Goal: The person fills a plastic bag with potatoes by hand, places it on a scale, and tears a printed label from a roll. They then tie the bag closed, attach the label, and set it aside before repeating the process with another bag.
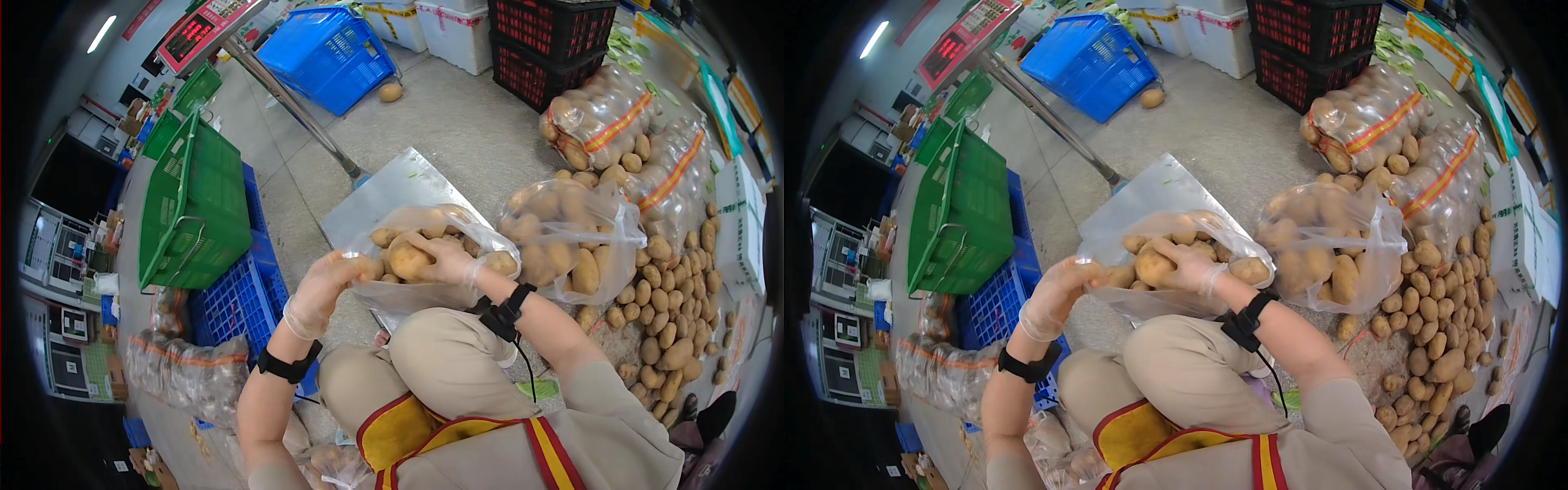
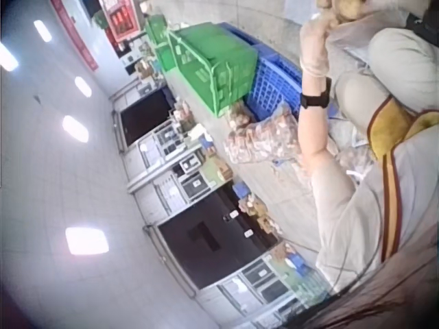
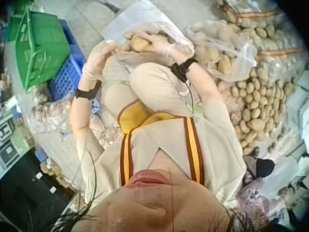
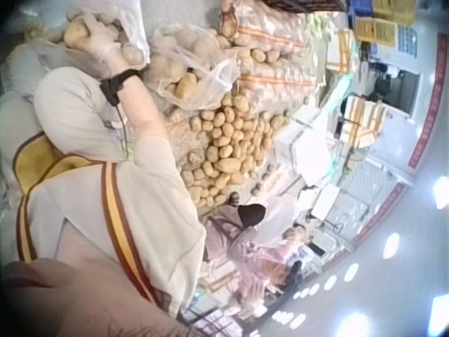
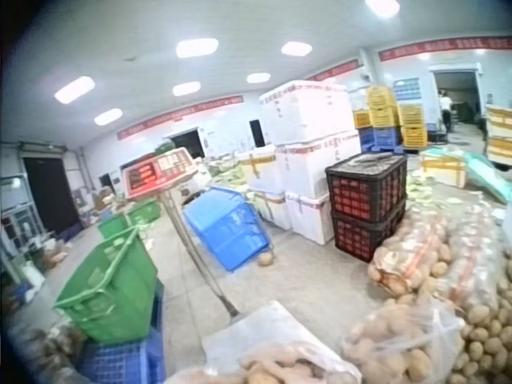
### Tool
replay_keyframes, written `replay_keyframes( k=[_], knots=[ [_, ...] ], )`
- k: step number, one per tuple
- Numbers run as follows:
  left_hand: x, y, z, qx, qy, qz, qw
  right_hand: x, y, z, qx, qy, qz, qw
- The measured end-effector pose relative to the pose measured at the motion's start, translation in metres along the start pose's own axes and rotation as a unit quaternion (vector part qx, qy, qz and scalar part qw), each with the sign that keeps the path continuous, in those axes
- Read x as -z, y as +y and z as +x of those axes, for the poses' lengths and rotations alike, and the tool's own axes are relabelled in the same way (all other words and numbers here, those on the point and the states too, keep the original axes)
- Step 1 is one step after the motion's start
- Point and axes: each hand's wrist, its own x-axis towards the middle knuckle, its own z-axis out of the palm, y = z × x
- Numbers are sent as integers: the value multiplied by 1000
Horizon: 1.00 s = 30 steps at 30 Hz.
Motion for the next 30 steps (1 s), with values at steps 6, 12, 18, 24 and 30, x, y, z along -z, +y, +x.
replay_keyframes(
  k=[6,12,18,24,30],
  knots=[
    [32,-34,-5,33,-5,25,999,4,42,-35,-33,23,157,987],
    [29,-64,13,65,-20,50,996,48,43,-106,-212,5,232,949],
    [29,-73,13,138,-65,81,985,46,64,-139,-227,51,389,891],
    [23,-80,8,146,-78,71,984,51,59,-151,-236,80,389,887],
    [7,-68,5,115,-45,91,988,50,96,-156,-253,149,192,937]
  ],
)
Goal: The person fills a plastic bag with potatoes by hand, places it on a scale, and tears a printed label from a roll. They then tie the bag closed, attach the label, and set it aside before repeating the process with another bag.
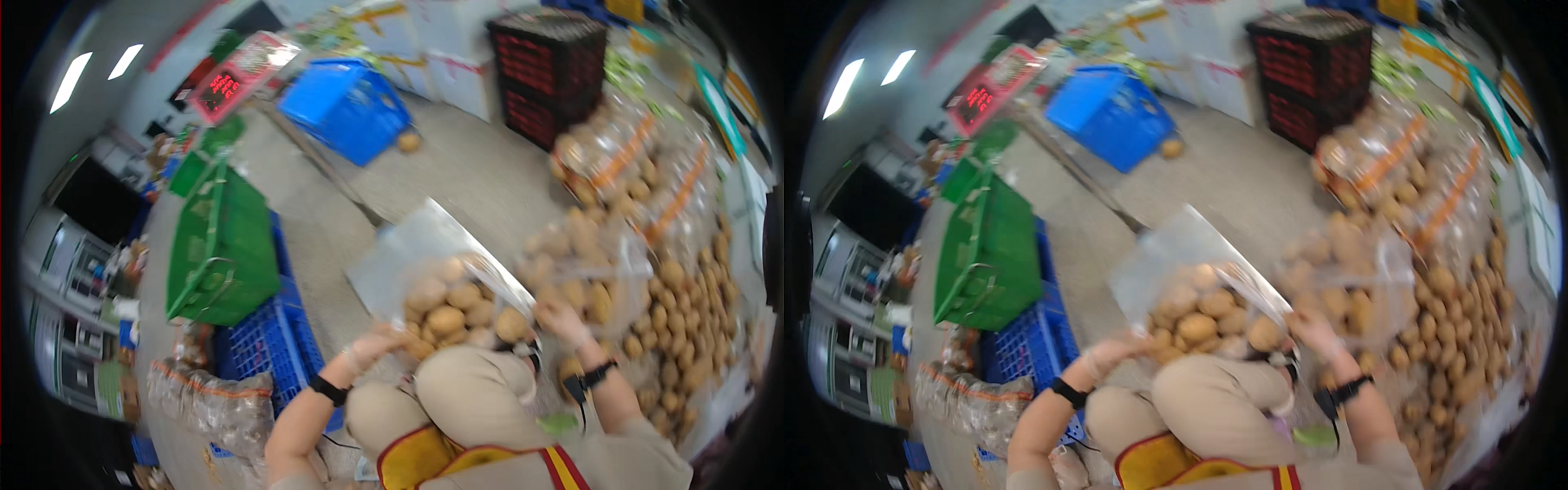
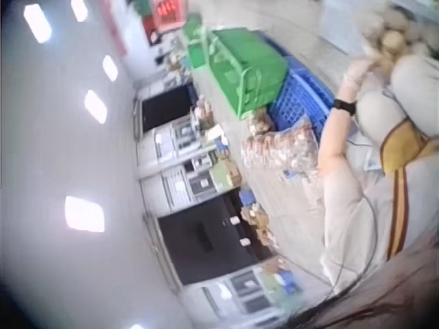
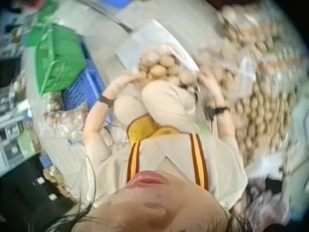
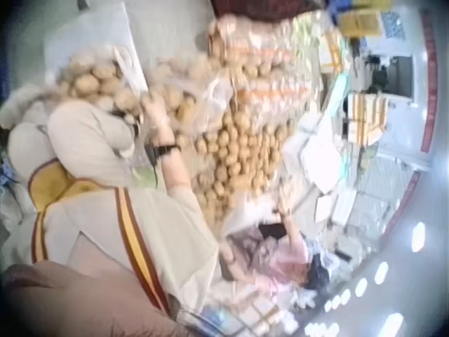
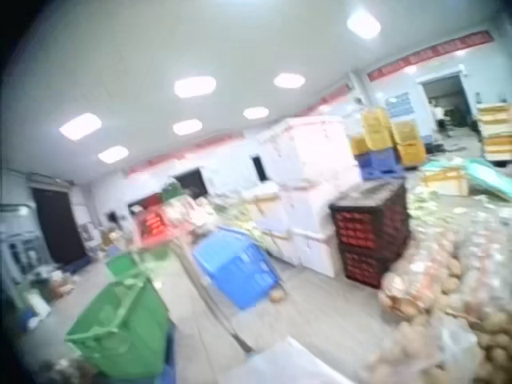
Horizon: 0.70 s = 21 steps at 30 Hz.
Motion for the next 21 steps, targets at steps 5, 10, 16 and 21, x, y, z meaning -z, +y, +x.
replay_keyframes(
  k=[5,10,16,21],
  knots=[
    [28,-17,2,57,-16,7,998,-19,16,25,-21,115,-86,989],
    [18,-16,14,-222,-50,363,903,-20,24,10,-99,-1,183,978],
    [-27,22,-15,153,9,91,984,-84,55,51,1,116,-49,992],
    [-21,9,-9,132,39,76,987,-72,37,43,-83,149,-15,985]
  ],
)
